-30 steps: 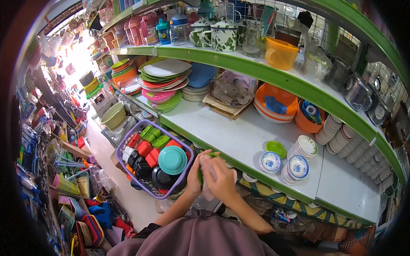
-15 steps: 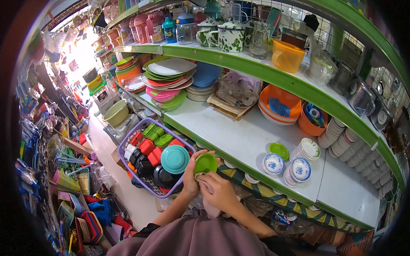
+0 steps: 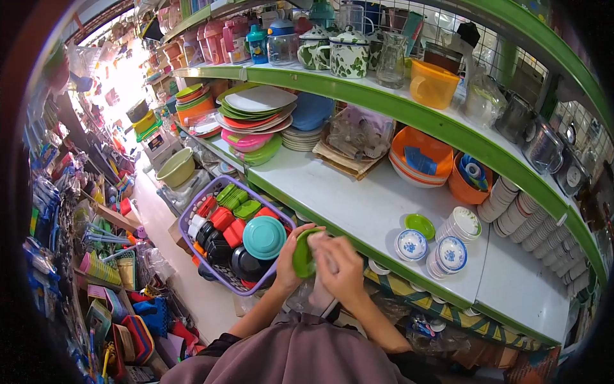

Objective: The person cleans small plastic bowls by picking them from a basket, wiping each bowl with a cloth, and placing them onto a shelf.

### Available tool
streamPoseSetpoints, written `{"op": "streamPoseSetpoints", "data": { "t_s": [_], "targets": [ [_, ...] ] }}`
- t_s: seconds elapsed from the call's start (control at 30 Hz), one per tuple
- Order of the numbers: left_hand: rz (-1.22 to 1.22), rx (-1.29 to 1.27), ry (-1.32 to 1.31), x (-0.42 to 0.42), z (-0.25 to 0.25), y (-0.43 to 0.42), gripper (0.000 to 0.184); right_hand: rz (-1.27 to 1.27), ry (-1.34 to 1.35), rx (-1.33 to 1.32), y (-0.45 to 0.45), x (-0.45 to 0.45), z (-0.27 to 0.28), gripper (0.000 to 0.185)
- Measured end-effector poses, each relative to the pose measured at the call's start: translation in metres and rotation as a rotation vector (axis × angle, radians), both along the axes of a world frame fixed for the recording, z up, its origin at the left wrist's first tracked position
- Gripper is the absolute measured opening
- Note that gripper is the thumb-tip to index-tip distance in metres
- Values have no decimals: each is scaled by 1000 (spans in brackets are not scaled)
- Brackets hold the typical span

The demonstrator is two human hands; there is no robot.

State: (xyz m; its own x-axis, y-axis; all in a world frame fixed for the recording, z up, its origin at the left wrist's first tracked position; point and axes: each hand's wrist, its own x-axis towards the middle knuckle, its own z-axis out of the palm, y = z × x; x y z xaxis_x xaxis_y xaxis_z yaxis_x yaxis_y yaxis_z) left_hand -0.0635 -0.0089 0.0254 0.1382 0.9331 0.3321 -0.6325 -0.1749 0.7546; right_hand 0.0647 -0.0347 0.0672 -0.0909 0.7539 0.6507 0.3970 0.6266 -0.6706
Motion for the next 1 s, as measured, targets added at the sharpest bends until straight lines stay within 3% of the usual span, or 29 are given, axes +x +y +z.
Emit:
{"op": "streamPoseSetpoints", "data": {
  "t_s": [0.07,0.2,0.23,0.33,0.37,0.47,0.6,0.73,0.77,0.9,1.0],
  "targets": [
    [51,-38,19,1,-1,-3,50,-132,-1,23,9,2,3,26],
    [113,-35,-105,5,3,4,50,-58,-132,17,-7,-16,-19,27],
    [108,-53,-134,5,1,5,50,46,2,-93,-12,-20,-26,26],
    [99,-113,-190,6,-6,5,52,303,41,-267,-10,-4,-17,20],
    [97,-116,-189,8,-7,5,52,341,151,-206,-3,1,-16,20],
    [80,-76,-98,14,-15,2,52,-57,291,-109,13,-3,1,20],
    [7,-161,-181,11,-5,1,52,63,-300,-226,-13,-12,3,19],
    [9,-125,-150,3,-9,6,53,209,-138,-135,0,7,-4,18],
    [2,-116,-119,5,-10,4,53,91,-52,-38,5,7,1,19],
    [46,-88,-77,12,4,-2,52,-130,-75,-124,5,1,11,19],
    [103,-94,-140,8,1,-1,52,182,-52,-193,-7,-4,-13,20]
  ]
}}
